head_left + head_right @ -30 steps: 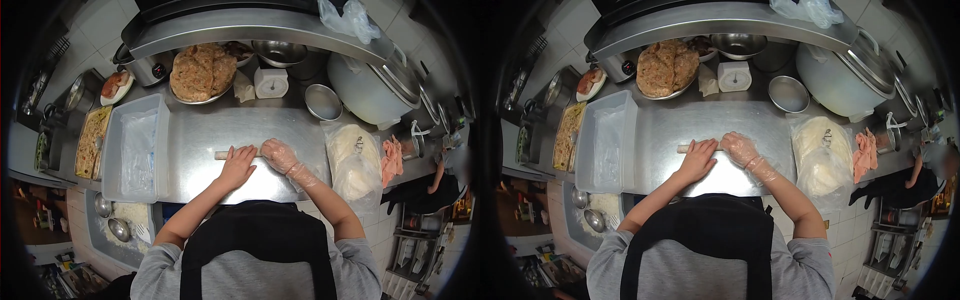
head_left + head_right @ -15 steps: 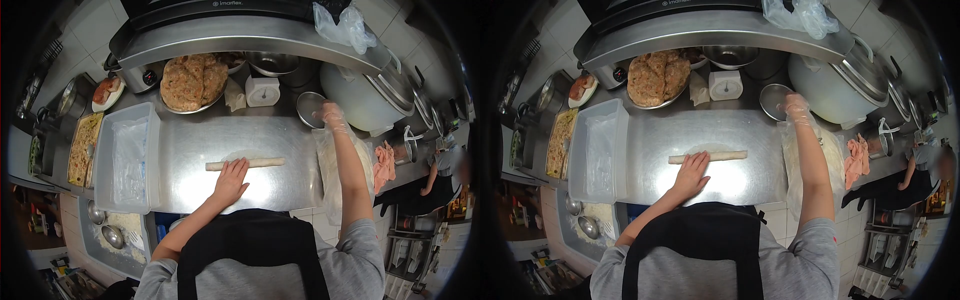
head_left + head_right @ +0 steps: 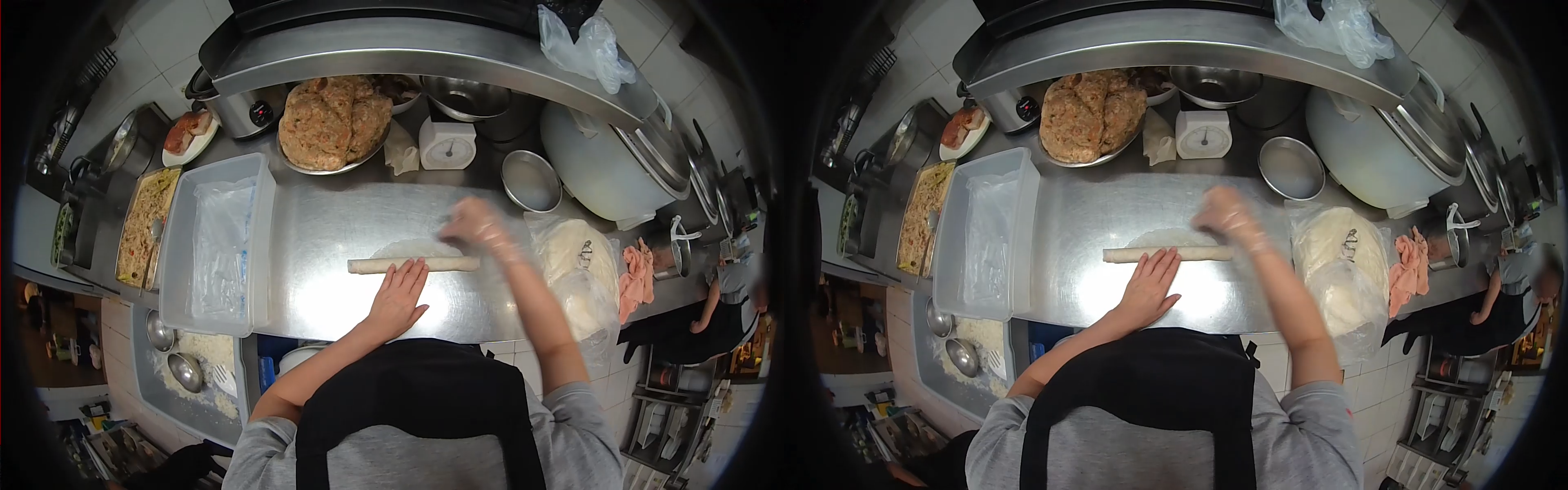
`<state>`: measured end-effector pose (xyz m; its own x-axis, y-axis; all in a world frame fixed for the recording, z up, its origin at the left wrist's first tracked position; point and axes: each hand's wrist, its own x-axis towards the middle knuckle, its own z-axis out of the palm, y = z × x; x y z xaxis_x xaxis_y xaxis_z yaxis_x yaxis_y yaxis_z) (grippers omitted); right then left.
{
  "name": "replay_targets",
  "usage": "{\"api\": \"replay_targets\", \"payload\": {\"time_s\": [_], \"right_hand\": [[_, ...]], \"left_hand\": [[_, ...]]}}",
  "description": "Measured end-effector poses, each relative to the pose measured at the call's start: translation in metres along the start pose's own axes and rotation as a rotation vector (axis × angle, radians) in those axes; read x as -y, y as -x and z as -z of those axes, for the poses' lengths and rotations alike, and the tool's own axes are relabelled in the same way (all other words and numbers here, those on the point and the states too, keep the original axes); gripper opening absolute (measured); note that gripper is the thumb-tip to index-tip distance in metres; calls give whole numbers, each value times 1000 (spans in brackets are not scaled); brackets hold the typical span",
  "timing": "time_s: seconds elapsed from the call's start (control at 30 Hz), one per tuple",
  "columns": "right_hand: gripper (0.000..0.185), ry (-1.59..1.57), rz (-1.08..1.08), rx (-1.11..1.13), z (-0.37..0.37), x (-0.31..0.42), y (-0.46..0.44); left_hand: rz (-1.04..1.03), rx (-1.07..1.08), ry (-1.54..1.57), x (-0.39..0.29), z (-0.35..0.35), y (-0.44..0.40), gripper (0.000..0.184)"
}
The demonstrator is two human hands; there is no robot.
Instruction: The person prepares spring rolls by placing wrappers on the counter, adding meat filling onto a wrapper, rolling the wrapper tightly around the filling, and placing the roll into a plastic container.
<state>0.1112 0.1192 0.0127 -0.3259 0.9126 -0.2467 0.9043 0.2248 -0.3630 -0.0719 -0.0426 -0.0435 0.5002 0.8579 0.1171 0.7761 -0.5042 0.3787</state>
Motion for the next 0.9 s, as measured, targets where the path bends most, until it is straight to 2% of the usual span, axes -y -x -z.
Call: {"api": "replay_targets", "payload": {"time_s": [0.07,0.17,0.27,0.37,0.47,0.5,0.6,0.7,0.8,0.87,0.9], "right_hand": [[39,-46,10,-17,-50,19,-9],[40,-18,-34,3,-63,29,-12],[44,-78,-98,204,-47,-3,-14],[47,-110,-58,-23,-60,16,-8],[45,-33,-43,149,-56,68,-15],[48,-4,8,83,-62,59,-17],[43,28,-65,-108,-50,5,-6],[29,-104,-145,-180,-17,-5,27],[18,-98,454,-478,-60,-9,51],[15,127,614,-541,-74,7,60],[14,110,602,-547,-81,6,58]], "left_hand": [[-6,-9,2,0,-1,0,71],[-13,-21,5,2,-3,2,71],[-20,-30,-3,3,-5,5,70],[-20,-55,-1,4,-8,4,69],[-19,-48,-1,1,-11,6,68],[-18,-48,-11,3,-10,4,68],[-27,-71,0,4,-10,4,66],[-26,-103,-20,8,-7,-3,61],[-20,-121,32,21,-4,-19,56],[-38,-170,77,30,-1,-30,47],[-33,-147,105,35,-1,-35,45]]}}
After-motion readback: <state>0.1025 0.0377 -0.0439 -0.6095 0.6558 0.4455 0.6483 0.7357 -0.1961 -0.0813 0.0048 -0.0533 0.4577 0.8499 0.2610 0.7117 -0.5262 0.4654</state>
